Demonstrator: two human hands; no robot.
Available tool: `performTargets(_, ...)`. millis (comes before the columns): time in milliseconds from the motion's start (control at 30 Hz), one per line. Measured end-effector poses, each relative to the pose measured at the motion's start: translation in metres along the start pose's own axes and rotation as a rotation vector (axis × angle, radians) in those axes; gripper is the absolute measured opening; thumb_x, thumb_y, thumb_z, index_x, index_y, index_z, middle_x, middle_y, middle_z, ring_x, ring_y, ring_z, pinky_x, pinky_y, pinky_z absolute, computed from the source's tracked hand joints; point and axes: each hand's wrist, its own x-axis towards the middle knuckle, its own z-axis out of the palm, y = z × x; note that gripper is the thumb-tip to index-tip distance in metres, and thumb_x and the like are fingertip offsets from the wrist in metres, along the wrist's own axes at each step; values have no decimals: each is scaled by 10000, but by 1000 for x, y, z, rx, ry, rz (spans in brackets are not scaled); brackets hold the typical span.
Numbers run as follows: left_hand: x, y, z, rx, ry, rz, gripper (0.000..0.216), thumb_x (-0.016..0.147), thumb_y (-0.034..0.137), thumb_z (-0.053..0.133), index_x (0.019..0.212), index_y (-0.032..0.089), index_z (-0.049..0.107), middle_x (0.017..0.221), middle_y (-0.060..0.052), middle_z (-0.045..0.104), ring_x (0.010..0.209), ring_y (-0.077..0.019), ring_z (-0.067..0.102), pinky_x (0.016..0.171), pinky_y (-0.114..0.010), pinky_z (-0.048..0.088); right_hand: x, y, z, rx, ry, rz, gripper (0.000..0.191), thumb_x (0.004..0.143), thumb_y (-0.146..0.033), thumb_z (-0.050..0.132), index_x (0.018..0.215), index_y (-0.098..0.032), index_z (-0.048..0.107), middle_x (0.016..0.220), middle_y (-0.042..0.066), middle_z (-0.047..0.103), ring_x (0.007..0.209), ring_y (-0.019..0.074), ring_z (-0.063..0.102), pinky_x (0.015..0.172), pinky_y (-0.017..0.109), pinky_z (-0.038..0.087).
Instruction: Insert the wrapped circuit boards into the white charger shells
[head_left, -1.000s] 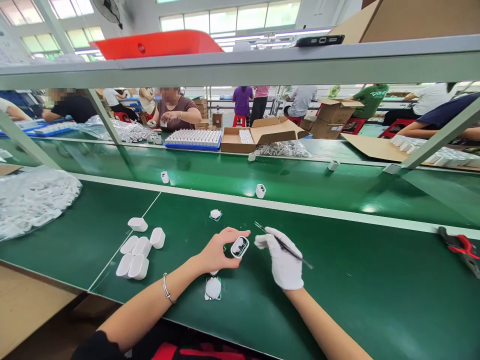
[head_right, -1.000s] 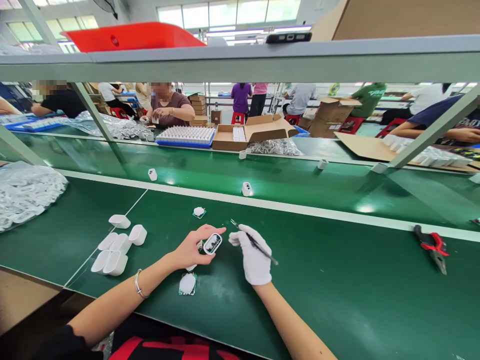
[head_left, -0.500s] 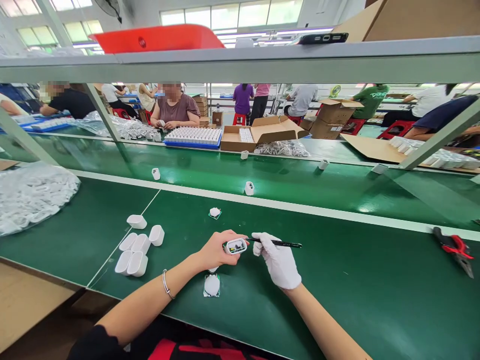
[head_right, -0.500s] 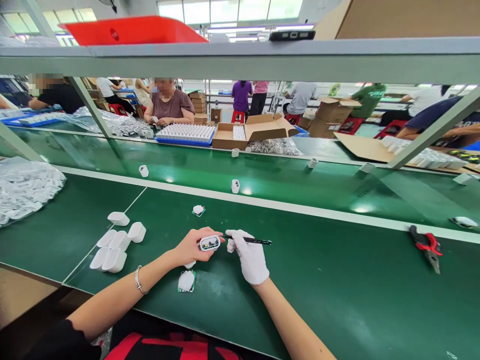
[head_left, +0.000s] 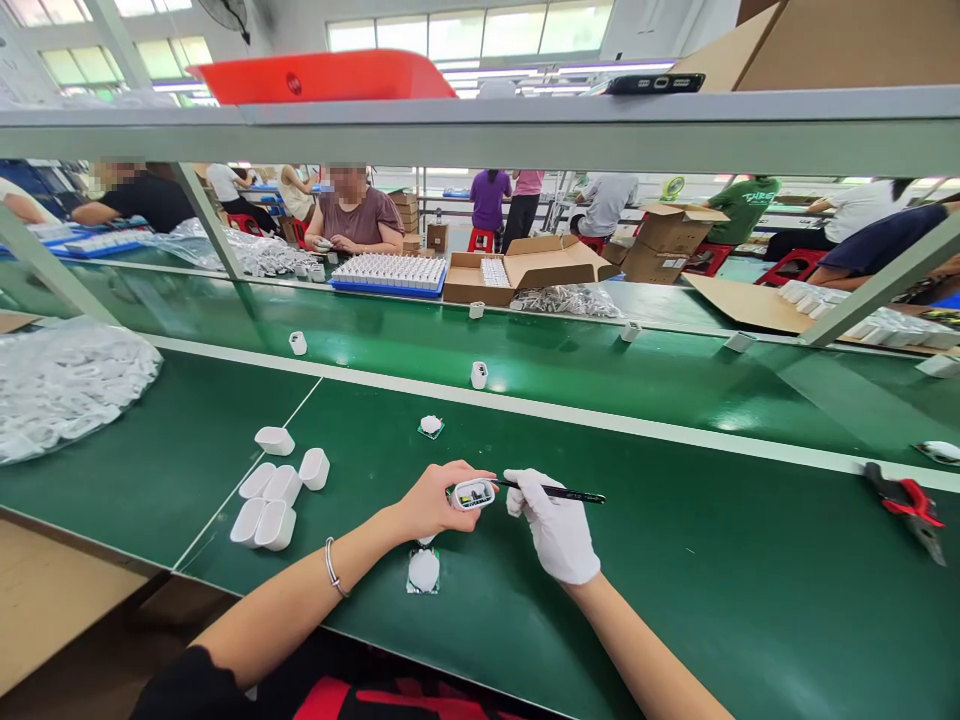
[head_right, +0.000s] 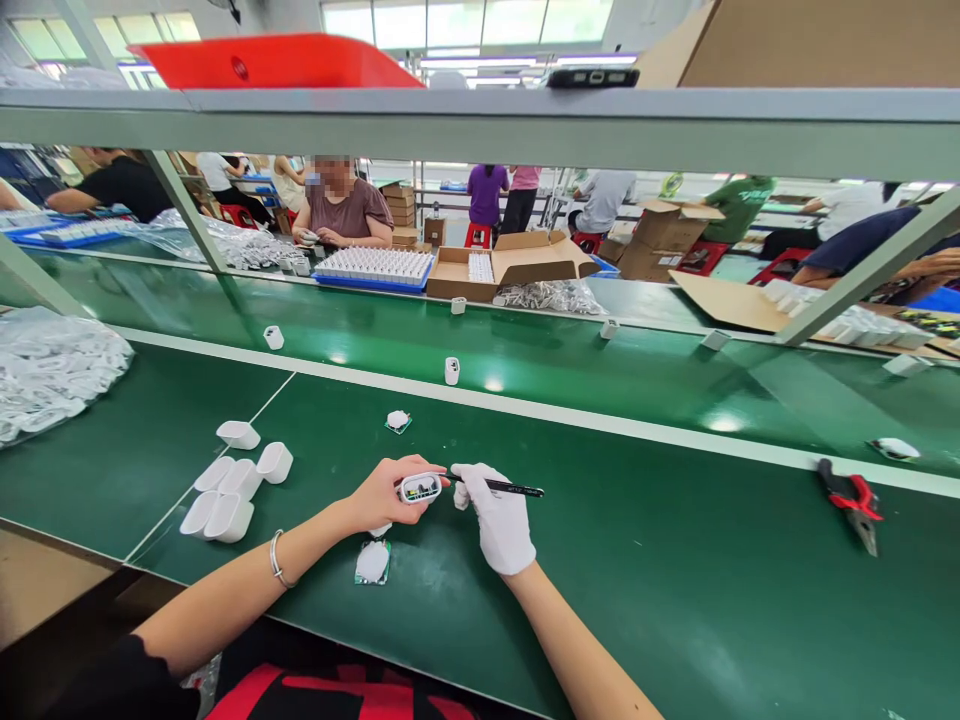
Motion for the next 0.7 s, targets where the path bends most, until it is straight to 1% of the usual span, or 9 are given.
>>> performTargets(100, 0, -1, -1, 28, -3, -6, 445, 558, 86, 630, 983, 173, 730, 896, -29, 677, 800, -155, 602, 707, -226, 492, -1, -2, 3, -11, -11, 4, 340, 744, -513, 656, 673, -181, 679, 529, -12, 502, 498, 123, 452, 477, 279, 367)
performTargets(200, 0, -2, -2, 63, -5, -14, 459, 556, 96, 639, 1000, 178, 724, 878, -22, 672, 774, -149, 599, 669, -218, 486, -3, -4, 7, 13, -9, 7, 347, 735, -513, 663, 620, -185, 653, 528, -12, 504, 502, 122, 453, 485, 277, 370)
performTargets(367, 0, -5, -2, 71, -8, 38, 481, 558, 99, 637, 1026, 179, 715, 854, -26, 688, 816, -172, 603, 681, -235, 490, -4, -2, 9, 71, 7, 20, 350, 737, -524, 657, 690, -177, 687, 519, -12, 499, 490, 120, 441, 472, 273, 349)
performTargets(533, 0, -7, -1, 77, -1, 86, 469, 565, 95, 625, 1018, 174, 716, 863, -31, 695, 860, -187, 601, 720, -254, 495, -3, 0, 9, 116, 45, 19, 333, 720, -510, 684, 690, -178, 690, 521, -16, 501, 486, 113, 440, 471, 267, 344)
performTargets(600, 0, -6, -2, 98, -14, 90, 467, 569, 91, 618, 1018, 180, 713, 859, -26, 692, 872, -190, 596, 731, -259, 494, -4, -1, 10, 122, 19, 26, 332, 724, -510, 681, 698, -179, 694, 526, -15, 508, 493, 116, 448, 481, 270, 353)
performTargets(700, 1, -3, -4, 163, -79, 99, 458, 578, 84, 611, 1012, 194, 708, 827, -13, 678, 882, -190, 584, 749, -261, 486, -6, -3, 11, 110, -50, 43, 340, 737, -515, 667, 682, -179, 686, 520, -17, 503, 494, 116, 450, 490, 271, 361)
